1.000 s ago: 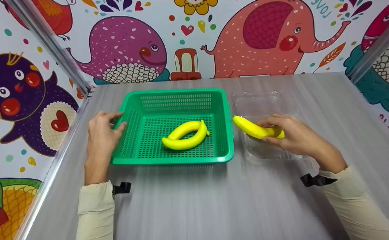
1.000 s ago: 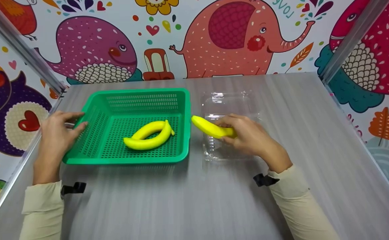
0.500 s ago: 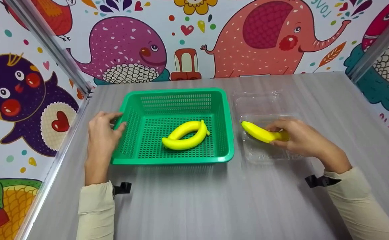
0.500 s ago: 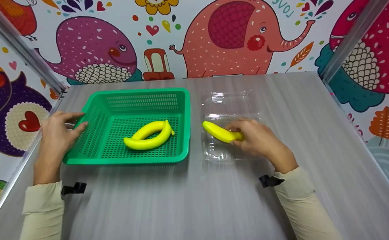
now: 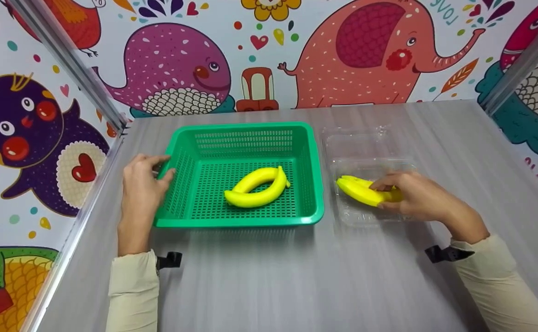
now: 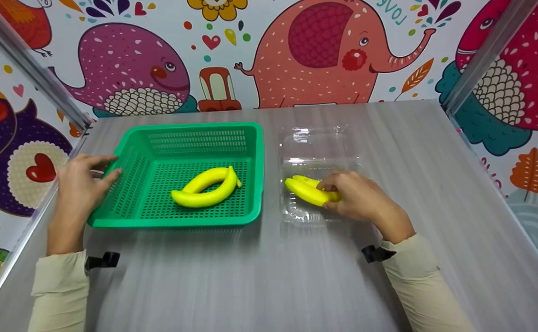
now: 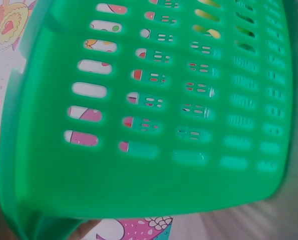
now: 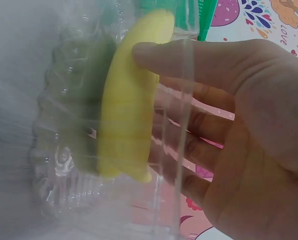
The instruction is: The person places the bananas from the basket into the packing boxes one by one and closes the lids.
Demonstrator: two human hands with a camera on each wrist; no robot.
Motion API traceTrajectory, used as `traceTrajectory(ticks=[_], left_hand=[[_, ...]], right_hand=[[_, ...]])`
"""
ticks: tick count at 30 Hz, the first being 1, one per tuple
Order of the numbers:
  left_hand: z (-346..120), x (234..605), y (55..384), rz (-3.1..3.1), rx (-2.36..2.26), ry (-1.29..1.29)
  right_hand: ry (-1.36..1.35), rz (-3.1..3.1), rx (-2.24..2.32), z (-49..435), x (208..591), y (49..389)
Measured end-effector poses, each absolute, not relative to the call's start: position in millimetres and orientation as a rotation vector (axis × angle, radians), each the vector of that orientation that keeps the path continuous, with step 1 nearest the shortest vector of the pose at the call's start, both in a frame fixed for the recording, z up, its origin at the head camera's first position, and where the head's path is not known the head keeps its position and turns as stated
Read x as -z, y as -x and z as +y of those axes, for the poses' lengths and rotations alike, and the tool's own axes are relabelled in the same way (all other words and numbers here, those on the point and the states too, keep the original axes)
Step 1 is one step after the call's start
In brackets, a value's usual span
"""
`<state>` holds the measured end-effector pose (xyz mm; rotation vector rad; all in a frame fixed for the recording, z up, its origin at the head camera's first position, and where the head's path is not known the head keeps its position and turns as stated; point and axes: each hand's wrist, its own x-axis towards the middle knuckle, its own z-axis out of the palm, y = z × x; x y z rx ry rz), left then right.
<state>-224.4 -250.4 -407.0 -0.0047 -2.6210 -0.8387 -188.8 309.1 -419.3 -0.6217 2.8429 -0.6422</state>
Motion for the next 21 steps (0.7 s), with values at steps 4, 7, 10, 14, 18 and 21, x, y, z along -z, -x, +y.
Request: traceTrajectory(ticks=[4, 7, 10, 14, 18, 21], left_hand=[[-250.5, 406.7, 224.4, -2.621, 0.845, 0.004], [-250.3, 406.8, 224.5, -2.624, 0.845, 0.008], [-250.1, 407.1, 224.7, -2.623, 0.840, 0.015], [-250.1, 407.6, 225.2, -2.616, 0.837, 0.022], [-250.5, 407.7, 225.0, -2.621, 0.837, 0.016], [-250.9, 407.7, 224.8, -2.629, 0.833, 0.012]], right_hand=[[0.630, 2.847, 0.629, 309.0, 421.3, 187.8], [0.626, 2.844, 0.630, 309.2, 423.5, 186.7], [0.619, 2.838, 0.629, 309.7, 425.2, 186.2], [0.612, 2.840, 0.640, 310.6, 426.5, 185.9], [0.626, 2.845, 0.666, 310.9, 426.4, 186.4], [0.640, 2.851, 0.673, 310.4, 426.4, 187.3]])
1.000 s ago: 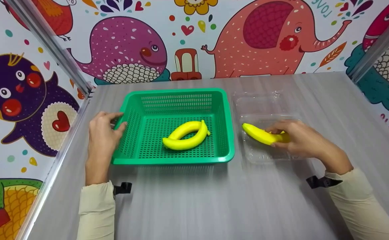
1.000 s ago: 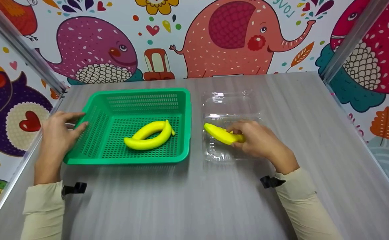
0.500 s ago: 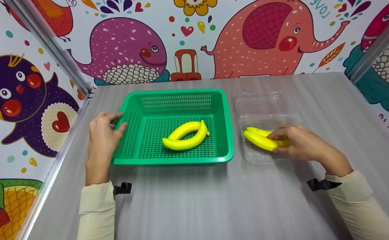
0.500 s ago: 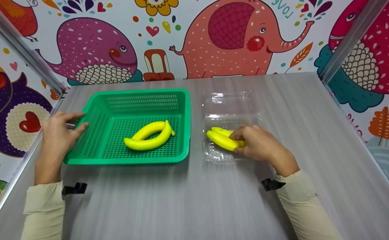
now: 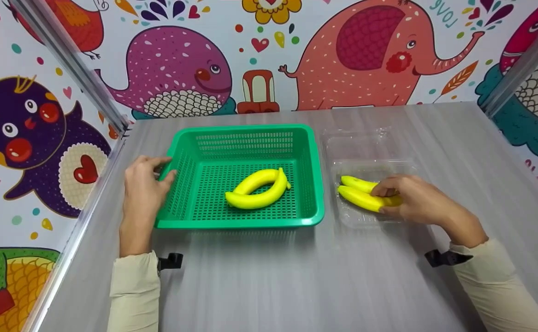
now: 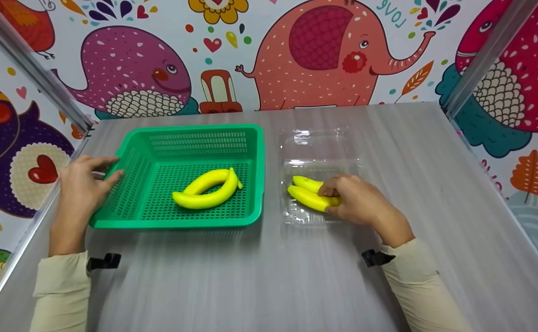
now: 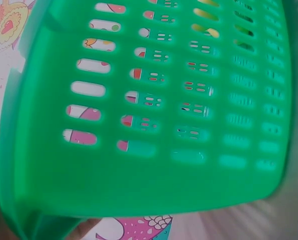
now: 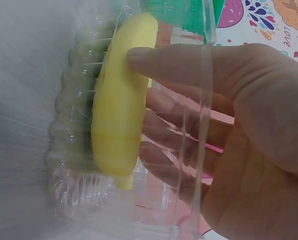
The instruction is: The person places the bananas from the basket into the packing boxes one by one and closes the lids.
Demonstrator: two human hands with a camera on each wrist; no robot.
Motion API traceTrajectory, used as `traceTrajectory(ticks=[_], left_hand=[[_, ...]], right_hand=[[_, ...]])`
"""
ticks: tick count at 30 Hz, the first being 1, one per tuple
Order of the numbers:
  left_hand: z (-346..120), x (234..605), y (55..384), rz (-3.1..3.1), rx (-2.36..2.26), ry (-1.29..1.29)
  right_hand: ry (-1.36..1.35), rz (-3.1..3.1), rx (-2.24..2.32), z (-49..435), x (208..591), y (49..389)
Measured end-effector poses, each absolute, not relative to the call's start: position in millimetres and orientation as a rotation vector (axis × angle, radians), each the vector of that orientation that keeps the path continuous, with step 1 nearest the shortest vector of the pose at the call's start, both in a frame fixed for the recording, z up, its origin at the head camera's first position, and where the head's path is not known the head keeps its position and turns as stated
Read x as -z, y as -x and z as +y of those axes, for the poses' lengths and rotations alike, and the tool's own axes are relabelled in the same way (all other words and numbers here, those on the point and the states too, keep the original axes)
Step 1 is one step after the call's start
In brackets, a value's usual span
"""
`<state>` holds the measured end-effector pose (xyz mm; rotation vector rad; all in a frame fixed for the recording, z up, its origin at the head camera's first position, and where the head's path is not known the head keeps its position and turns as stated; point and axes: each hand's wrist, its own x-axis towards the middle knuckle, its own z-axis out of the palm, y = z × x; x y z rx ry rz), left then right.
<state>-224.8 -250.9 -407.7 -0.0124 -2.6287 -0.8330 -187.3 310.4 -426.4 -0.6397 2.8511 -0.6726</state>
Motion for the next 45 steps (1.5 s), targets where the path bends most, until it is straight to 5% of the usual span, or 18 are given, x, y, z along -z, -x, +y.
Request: traceTrajectory(ticks=[45], left_hand=[[-253.0, 408.6, 224.6, -2.616, 0.864, 0.008]], right_hand=[[0.944, 2.961, 0.690, 194.8, 372.9, 199.0]])
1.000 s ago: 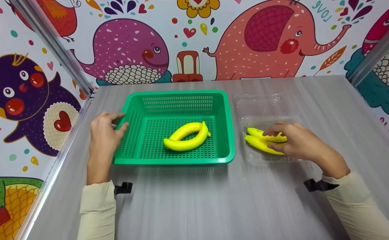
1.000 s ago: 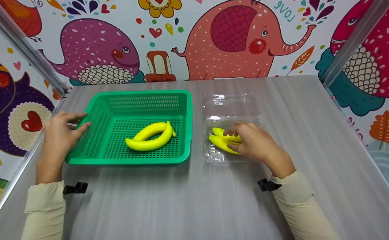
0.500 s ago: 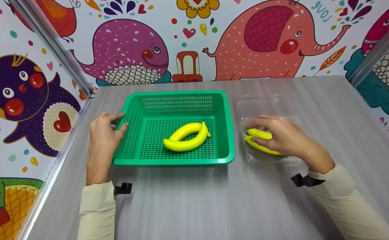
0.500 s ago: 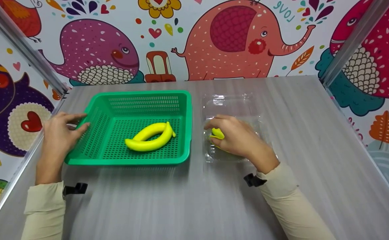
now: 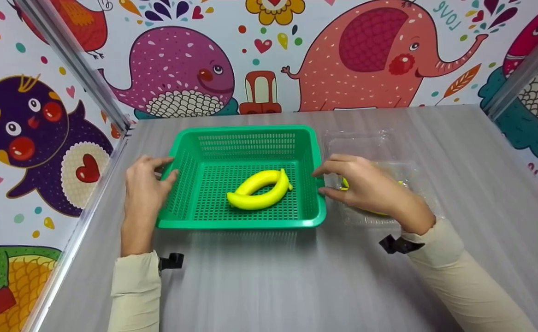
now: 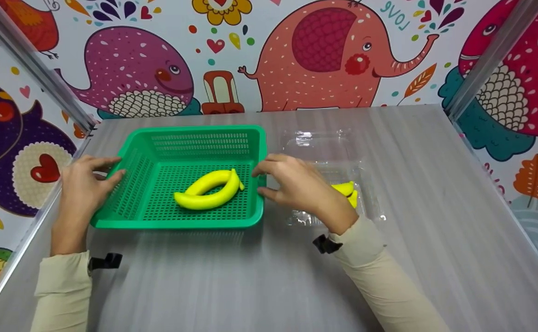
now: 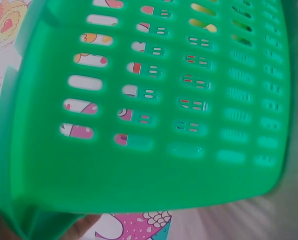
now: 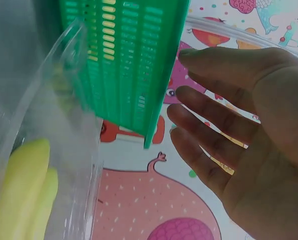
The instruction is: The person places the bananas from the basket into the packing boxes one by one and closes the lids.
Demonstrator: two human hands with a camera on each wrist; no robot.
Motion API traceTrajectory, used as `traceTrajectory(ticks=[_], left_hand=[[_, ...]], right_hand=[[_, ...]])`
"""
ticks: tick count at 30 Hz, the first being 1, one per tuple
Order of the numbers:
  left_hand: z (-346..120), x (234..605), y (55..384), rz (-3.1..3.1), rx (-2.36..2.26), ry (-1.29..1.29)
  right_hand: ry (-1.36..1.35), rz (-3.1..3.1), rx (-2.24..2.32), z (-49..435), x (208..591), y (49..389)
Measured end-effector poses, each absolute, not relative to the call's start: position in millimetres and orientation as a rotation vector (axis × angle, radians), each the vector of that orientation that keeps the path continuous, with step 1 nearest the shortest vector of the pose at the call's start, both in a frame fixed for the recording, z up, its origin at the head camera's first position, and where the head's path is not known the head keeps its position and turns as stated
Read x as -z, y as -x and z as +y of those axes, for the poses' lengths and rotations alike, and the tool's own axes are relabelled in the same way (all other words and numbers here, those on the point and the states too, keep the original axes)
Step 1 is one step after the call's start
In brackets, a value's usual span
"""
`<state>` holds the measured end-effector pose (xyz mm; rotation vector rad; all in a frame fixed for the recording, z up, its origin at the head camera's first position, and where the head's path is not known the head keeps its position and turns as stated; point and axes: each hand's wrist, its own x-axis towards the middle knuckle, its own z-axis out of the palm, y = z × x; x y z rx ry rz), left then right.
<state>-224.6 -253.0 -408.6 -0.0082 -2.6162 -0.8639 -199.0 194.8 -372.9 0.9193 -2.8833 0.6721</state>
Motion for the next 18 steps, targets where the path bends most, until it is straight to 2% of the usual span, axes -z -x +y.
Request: traceTrajectory(ticks=[18], left_hand=[[-252.4, 409.0, 224.7, -2.596, 0.840, 0.010]], right_hand=[[-1.106, -2.855, -0.636, 146.1, 386.1, 220.9]])
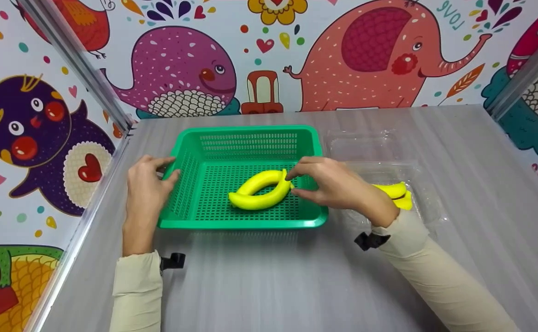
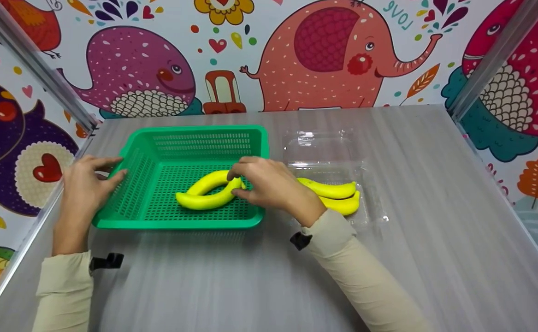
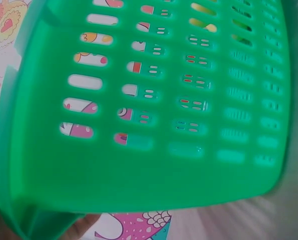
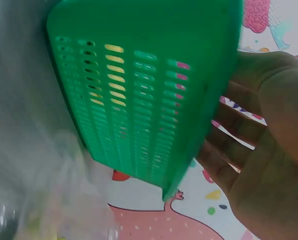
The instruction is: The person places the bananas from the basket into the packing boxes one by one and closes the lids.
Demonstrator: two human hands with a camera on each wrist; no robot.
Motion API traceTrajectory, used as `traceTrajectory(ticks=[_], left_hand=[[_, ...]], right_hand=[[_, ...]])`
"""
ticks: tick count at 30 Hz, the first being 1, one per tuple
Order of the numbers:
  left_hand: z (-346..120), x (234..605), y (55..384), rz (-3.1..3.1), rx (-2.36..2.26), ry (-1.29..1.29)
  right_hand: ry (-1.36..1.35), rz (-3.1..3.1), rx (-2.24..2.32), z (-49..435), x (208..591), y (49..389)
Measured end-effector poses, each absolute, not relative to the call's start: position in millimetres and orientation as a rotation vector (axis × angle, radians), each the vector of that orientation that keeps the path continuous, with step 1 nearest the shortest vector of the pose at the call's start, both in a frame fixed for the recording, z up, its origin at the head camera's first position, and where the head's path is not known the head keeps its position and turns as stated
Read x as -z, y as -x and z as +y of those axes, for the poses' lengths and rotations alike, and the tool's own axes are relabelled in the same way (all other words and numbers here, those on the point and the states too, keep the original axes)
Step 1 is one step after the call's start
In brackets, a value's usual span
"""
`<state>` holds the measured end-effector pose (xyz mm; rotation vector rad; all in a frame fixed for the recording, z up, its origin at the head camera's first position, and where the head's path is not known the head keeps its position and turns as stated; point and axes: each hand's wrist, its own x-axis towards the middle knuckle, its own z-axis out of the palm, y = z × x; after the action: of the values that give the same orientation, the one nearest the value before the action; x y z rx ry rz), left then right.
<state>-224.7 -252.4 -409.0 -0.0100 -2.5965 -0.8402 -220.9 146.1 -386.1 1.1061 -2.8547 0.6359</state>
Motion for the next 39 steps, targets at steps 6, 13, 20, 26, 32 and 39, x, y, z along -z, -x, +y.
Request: traceTrajectory(ticks=[6, 13, 20, 26, 32, 39], left_hand=[[-251.1, 408.4, 223.5, -2.610, 0.853, -0.006], [-250.0, 407.1, 224.6, -2.619, 0.859, -0.007], [-250.9, 407.0, 226.3, -2.617, 0.848, -0.005], [-252.5, 407.1, 226.1, -2.609, 0.840, 0.000], [-252.4, 407.1, 226.1, -2.614, 0.838, -0.004], [-251.6, 407.0, 226.0, -2.622, 0.847, -0.014]], right_hand=[[-1.154, -2.910, -0.619, 131.2, 388.9, 225.6], [-1.208, -2.957, -0.624, 119.7, 392.0, 230.0], [-1.242, -2.977, -0.625, 112.3, 397.0, 234.1], [-1.255, -2.981, -0.612, 106.3, 398.2, 235.9], [-1.281, -2.989, -0.604, 99.6, 401.0, 238.0], [-1.302, -3.018, -0.593, 94.4, 402.4, 238.8]])
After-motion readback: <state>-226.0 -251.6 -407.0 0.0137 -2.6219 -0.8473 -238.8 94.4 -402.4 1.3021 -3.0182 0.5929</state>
